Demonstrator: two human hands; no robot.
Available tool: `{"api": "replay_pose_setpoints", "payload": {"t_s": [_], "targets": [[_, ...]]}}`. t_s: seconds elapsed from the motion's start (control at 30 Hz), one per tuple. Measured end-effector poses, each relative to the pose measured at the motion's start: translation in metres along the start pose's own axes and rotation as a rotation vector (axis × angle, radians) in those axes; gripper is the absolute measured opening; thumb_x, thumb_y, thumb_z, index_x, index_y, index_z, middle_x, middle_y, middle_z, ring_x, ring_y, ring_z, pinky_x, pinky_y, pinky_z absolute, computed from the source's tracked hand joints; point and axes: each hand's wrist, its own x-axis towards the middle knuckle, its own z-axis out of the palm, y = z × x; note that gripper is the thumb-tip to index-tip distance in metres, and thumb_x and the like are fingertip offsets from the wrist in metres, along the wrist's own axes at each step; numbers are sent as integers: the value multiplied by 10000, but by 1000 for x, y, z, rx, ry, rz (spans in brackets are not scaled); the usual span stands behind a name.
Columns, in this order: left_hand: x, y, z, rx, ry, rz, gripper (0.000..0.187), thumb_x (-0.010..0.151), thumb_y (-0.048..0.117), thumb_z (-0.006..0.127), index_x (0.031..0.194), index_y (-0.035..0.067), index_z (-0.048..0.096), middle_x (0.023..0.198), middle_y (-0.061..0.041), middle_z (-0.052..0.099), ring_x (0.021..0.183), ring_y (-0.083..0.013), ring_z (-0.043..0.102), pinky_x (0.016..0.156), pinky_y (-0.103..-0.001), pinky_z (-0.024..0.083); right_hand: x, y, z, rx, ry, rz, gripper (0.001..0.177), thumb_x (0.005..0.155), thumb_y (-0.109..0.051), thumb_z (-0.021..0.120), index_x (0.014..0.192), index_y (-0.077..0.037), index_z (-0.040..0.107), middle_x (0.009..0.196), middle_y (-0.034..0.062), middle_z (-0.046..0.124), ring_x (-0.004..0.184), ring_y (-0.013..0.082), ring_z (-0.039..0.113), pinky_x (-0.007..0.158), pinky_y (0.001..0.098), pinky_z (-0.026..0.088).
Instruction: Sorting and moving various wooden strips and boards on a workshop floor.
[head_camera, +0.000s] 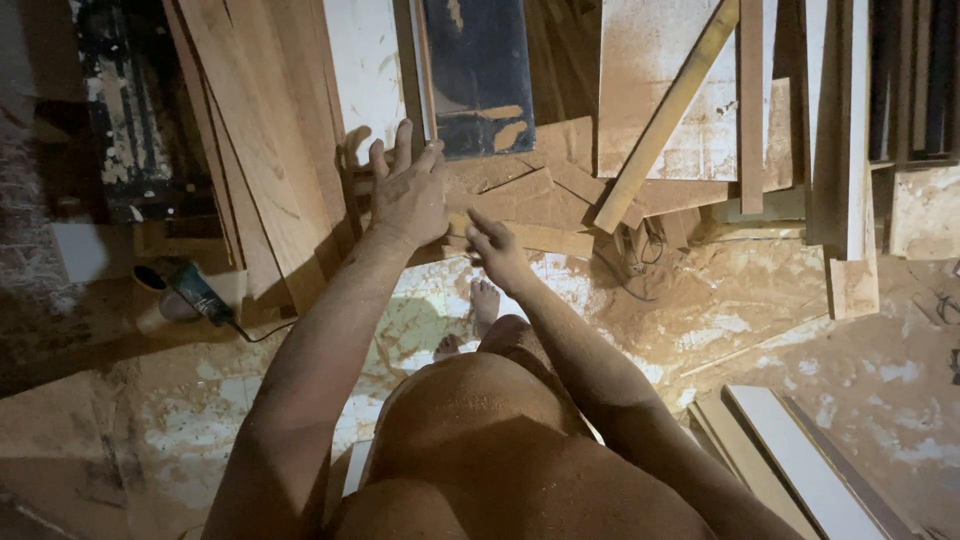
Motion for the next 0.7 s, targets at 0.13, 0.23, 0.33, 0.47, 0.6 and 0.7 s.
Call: {"api": "replay_pose_setpoints", "payload": {"t_s": [0.13,0.23,0.33,0.47,0.6,0.7], "targets": [[8,-4,13,30,91,8,658,973,324,750,1575,68,679,1685,-84,559,1688,-477,174,1231,-721,204,-18,51,-33,-17,95,85,652,1121,-409,834,1653,-86,640,1409,245,679,1038,313,794,825,445,722],[17,-8,17,23,130,-2,580,993,283,728,1532,69,716,1634,-94,573,1673,-482,183,1209,-729,196,-32,67,-50,-64,130,155,681,1103,-446,859,1641,-81,656,1444,286,713,1033,323,814,824,449,720],[21,-3,3,-23,114,-44,490,1018,207,719,1482,51,744,1586,-113,573,1656,-493,169,1185,-733,190,-37,94,-66,-108,147,194,714,1092,-487,871,1627,-61,664,1403,293,748,1039,337,827,828,446,722],[28,1,-2,16,92,-127,408,1054,241,741,1427,78,762,1551,-108,507,1618,-463,159,1152,-694,164,-35,126,-76,-111,180,217,751,1086,-503,893,1610,-14,669,1381,293,770,1052,336,824,837,451,717],[34,2,4,-74,154,-158,334,1033,206,776,1338,70,791,1535,-125,480,1600,-484,137,1144,-717,134,-42,111,-73,-114,191,213,745,1064,-487,907,1586,-5,683,1311,274,800,998,315,832,802,448,725],[36,2,8,-82,239,-180,258,1031,204,780,1259,87,810,1515,-141,458,1606,-497,119,1169,-734,145,-47,106,-70,-96,173,211,749,1084,-461,883,1604,26,651,1303,256,789,1001,274,786,805,406,698]]}}
